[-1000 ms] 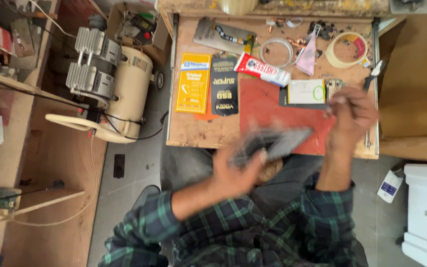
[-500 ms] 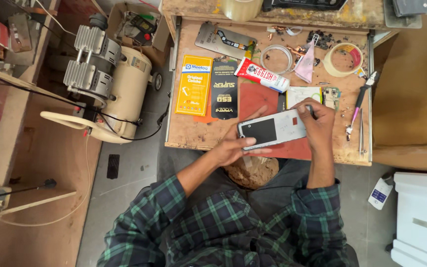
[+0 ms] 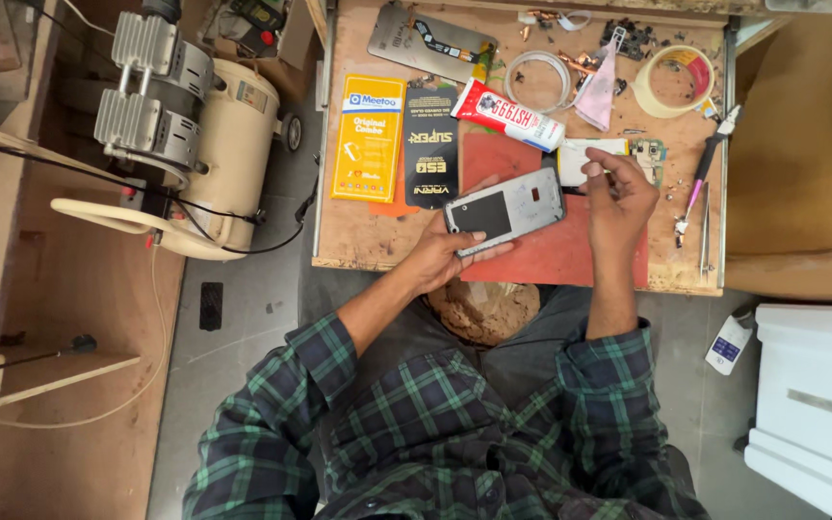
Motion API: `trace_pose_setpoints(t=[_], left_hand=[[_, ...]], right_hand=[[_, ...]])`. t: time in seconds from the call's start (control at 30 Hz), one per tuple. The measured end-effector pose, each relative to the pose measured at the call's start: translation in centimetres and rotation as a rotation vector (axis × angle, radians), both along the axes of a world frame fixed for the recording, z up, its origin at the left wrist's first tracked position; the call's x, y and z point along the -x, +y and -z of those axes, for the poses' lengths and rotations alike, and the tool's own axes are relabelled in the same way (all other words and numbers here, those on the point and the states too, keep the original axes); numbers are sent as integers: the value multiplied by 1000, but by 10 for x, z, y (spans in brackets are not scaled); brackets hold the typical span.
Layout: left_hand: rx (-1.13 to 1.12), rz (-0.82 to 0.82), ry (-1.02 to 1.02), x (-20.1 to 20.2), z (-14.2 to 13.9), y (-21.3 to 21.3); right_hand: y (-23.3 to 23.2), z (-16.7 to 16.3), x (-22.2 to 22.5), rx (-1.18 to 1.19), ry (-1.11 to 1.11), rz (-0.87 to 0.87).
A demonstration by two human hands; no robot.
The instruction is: The person cleans the edges of a white smartphone back cover with a small tool, then uses a cloth to wipe the surface. The person continues to scrape and clean the edges and corners of the back cover.
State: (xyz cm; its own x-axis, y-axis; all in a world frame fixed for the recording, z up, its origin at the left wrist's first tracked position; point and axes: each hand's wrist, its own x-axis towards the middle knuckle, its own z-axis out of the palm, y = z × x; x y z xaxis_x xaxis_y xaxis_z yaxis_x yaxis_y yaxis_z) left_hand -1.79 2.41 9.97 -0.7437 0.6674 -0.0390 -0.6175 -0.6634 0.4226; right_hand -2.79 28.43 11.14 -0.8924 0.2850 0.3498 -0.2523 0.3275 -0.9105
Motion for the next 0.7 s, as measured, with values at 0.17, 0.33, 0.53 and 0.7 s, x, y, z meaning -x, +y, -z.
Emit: trace_pose_setpoints(t=[0.17,0.33,0.53,0.7], left_hand=[[52,-16,-9,2,-1,0],[-36,-25,-55,2,18,0],[91,-50,-50,1,46,1],[138,3,19,1,52,-1]], right_hand=[[-22,-17,-3,116,-66,8],[-78,-23,-10,244,-112,-66],[-118,-20,-27,-45,121,-237],[-127,-22,-31,-40,-8,-128]])
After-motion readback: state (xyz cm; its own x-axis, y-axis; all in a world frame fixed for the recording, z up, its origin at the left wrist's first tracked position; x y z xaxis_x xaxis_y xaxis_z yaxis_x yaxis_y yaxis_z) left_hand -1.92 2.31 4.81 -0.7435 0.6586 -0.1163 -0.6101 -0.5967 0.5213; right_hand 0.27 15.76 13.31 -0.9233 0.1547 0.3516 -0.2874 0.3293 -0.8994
